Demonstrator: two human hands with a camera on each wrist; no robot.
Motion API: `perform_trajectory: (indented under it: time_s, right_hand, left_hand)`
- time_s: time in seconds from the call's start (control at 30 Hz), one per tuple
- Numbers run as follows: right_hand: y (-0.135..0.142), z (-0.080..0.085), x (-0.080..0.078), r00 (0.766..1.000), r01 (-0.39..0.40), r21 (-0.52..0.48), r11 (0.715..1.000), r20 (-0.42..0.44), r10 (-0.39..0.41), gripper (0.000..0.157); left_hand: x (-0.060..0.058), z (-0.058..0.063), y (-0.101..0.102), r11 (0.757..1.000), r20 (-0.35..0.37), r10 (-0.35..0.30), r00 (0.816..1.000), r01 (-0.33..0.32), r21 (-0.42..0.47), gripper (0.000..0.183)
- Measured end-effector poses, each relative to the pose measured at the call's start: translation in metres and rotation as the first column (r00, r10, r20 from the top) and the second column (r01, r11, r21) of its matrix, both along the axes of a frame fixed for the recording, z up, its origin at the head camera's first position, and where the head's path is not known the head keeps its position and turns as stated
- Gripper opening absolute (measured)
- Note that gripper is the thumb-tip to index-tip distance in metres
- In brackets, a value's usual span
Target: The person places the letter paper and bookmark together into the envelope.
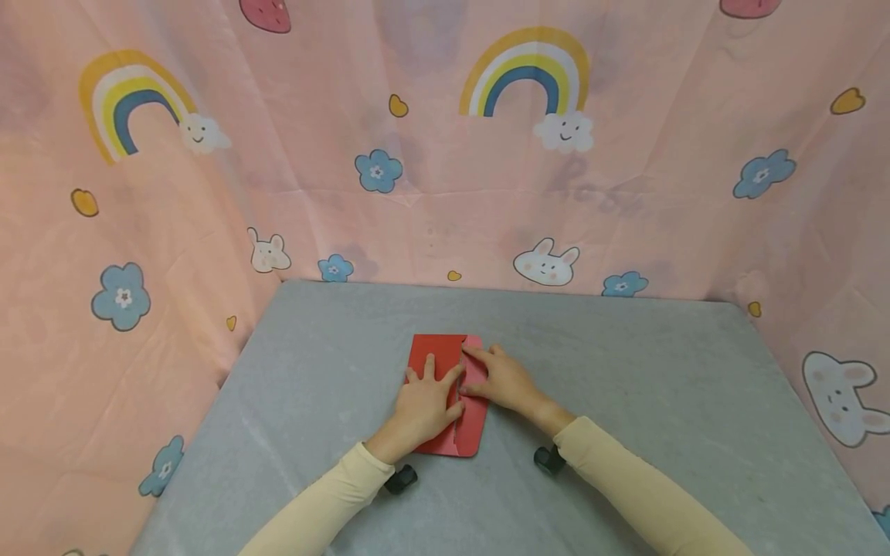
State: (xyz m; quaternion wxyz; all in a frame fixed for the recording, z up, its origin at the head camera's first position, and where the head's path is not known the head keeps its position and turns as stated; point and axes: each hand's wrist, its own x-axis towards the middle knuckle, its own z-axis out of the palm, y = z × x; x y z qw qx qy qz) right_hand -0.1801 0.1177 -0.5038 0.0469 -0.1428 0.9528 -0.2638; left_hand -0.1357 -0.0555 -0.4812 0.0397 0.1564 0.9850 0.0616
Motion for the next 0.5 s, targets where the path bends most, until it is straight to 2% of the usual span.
perform_trajectory:
  time_s: [0.2,0.5]
  right_hand:
    - [-0.0016,0.0022,0.0006,1.0,0.007,-0.005,1.0,0.003,-0.007,0.079]
    - [0.0007,0.0015,0.0008,1.0,-0.007,-0.021,1.0,-0.003,0.007,0.079]
  left_hand:
    - [-0.0011,-0.0044,0.0004,1.0,-0.006,0.007,1.0,-0.007,-0.012,0.066]
    - [-0.0012,-0.0037,0.0011,0.999,0.005,0.004,1.0,-0.004,-0.034,0.065]
